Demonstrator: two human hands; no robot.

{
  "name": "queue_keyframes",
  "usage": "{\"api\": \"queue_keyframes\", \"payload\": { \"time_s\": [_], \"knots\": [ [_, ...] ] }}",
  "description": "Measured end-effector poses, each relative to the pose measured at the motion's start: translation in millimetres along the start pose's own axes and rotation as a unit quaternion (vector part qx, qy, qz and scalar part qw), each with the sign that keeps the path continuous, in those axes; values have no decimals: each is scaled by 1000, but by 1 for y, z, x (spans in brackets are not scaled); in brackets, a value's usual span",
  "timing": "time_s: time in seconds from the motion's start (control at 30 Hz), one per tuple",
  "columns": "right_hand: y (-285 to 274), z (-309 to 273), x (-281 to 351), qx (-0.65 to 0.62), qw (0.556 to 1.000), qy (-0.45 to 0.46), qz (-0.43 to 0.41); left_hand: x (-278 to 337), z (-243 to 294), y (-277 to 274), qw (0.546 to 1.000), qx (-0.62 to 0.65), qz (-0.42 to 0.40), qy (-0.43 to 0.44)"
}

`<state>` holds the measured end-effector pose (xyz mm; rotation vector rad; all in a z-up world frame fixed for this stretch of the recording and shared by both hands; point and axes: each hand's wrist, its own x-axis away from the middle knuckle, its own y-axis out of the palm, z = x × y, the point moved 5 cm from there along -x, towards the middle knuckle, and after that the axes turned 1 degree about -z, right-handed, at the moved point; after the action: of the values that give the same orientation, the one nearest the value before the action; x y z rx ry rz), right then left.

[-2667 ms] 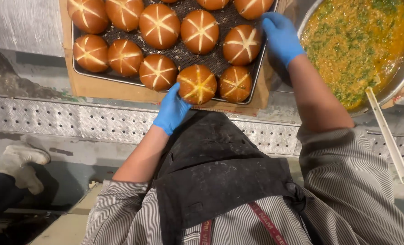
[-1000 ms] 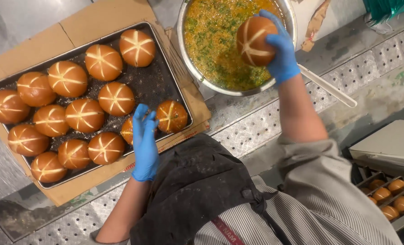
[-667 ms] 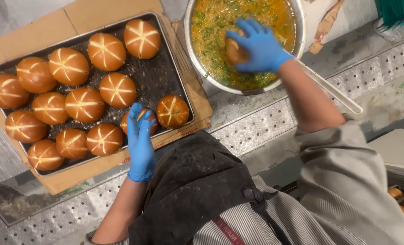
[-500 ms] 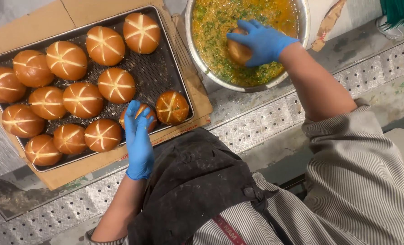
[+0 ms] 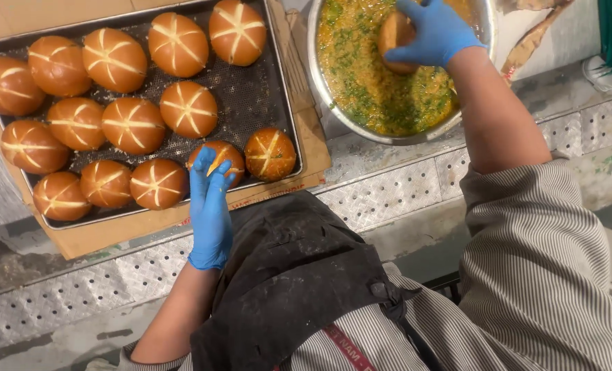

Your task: Dipping scored bread rolls into a bowl of herb-infused liquid and placing them onto a tray.

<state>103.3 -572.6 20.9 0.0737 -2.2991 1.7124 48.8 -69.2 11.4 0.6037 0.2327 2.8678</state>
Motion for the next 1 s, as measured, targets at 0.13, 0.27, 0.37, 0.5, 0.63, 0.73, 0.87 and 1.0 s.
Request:
{"api": "queue_keyframes", "payload": {
  "time_s": [0.13, 0.27, 0.37, 0.5, 0.63, 0.73, 0.87, 1.0],
  "knots": [
    [-2, -3, -3, 161, 986, -39, 7, 2, 3, -2, 1000, 21, -1, 1],
    [10, -5, -5, 213, 965, -154, 21, 3, 6, -4, 1000, 17, 3, 9],
    [10, 1, -7, 153, 985, -5, -76, 0, 5, -5, 999, 27, 22, -7],
    [-1, -8, -3, 149, 983, 76, -78, -2, 2, -8, 999, 38, 29, -17],
    [17, -8, -2, 202, 975, -84, -35, -3, -2, -8, 999, 43, 17, -14],
    [13, 17, 1, 74, 995, -42, -52, -4, 6, -5, 999, 43, 18, -27],
    [-2, 43, 26, -201, 979, 30, -23, -1, 6, -19, 998, 54, 17, -10],
    [9, 69, 51, -639, 768, 7, 42, 0, -11, -56, 996, 67, 55, 7]
  ]
}}
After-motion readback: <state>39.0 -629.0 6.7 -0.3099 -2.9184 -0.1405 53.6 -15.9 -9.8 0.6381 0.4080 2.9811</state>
